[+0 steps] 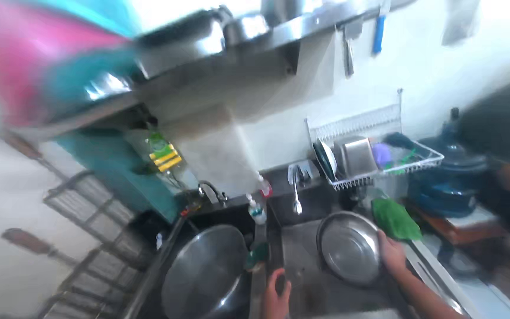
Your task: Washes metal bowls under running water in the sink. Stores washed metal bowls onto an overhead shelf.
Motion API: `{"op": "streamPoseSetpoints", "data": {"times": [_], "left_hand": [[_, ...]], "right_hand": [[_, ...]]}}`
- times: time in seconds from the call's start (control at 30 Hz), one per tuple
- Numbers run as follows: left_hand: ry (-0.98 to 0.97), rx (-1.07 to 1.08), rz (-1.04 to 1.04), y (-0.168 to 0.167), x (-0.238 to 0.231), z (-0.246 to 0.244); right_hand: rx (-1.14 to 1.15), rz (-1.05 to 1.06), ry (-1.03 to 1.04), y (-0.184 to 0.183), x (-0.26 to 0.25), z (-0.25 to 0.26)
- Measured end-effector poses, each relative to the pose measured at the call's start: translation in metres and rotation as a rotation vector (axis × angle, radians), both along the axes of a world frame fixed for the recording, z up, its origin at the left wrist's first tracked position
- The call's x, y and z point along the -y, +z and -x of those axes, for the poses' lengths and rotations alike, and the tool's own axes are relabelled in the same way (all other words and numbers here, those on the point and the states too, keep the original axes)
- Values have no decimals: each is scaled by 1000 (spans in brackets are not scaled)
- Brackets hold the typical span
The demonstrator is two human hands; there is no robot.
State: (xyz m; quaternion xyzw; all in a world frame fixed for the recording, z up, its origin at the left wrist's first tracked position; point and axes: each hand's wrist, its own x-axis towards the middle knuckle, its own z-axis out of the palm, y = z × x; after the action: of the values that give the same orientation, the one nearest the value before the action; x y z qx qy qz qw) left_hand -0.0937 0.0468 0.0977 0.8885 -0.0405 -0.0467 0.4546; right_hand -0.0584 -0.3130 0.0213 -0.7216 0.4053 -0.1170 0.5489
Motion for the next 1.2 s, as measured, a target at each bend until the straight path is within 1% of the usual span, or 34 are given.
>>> {"op": "streamPoseSetpoints", "data": {"times": [0.07, 0.13, 0.17, 0.23, 0.27, 0.33, 0.37, 0.43, 0.5, 0.6, 0.7, 0.77, 0.8, 0.83, 0.87, 0.97, 1.03, 1.1, 1.2], "left_hand": [[19, 31, 5, -1, -10, 5], [22, 37, -17, -6, -18, 10], [18, 36, -36, -4, -21, 15], [10, 105, -43, 7, -28, 10], [11, 158, -32, 9, -31, 3], [4, 194, -34, 7, -40, 4], [-5, 209, -39, 14, -41, 2], [-29, 268, -51, 42, -41, -11], [-74, 320, -67, 68, -41, -18], [-180, 496, -110, 118, -27, -34], [-281, 735, -227, 189, 3, -52], [-290, 811, -290, 244, 29, -64], [-266, 817, -264, 270, 42, -73], [-231, 784, -194, 295, 55, -84], [-196, 731, -73, 321, 69, -96], [-66, 510, 382, 393, 111, -134], [48, 376, 606, 434, 133, -160], [134, 301, 756, 464, 148, -181], [210, 264, 896, 491, 164, -202]], "right_hand": [[56, 28, -57, -1, 2, -5], [-57, 60, -54, -9, 9, -4], [-86, 26, -64, -10, 9, 1], [-55, -14, -108, 8, 5, -2], [-52, 5, -109, 13, 6, -9], [-62, 55, -114, 6, 6, -1], [-42, 55, -129, 10, 5, 4], [59, 2, -173, 30, 4, 1], [136, -85, -191, 40, 6, 8], [252, -113, -173, 60, 14, 14], [338, -89, -101, 80, 20, 20], [382, -93, -65, 84, 24, 23], [393, -99, -54, 86, 26, 23], [396, -110, -50, 87, 27, 24], [398, -125, -55, 88, 28, 24], [388, -204, -64, 91, 29, 26], [390, -234, -48, 89, 31, 28], [390, -240, -44, 82, 36, 30], [363, -273, -49, 75, 51, 33]]}}
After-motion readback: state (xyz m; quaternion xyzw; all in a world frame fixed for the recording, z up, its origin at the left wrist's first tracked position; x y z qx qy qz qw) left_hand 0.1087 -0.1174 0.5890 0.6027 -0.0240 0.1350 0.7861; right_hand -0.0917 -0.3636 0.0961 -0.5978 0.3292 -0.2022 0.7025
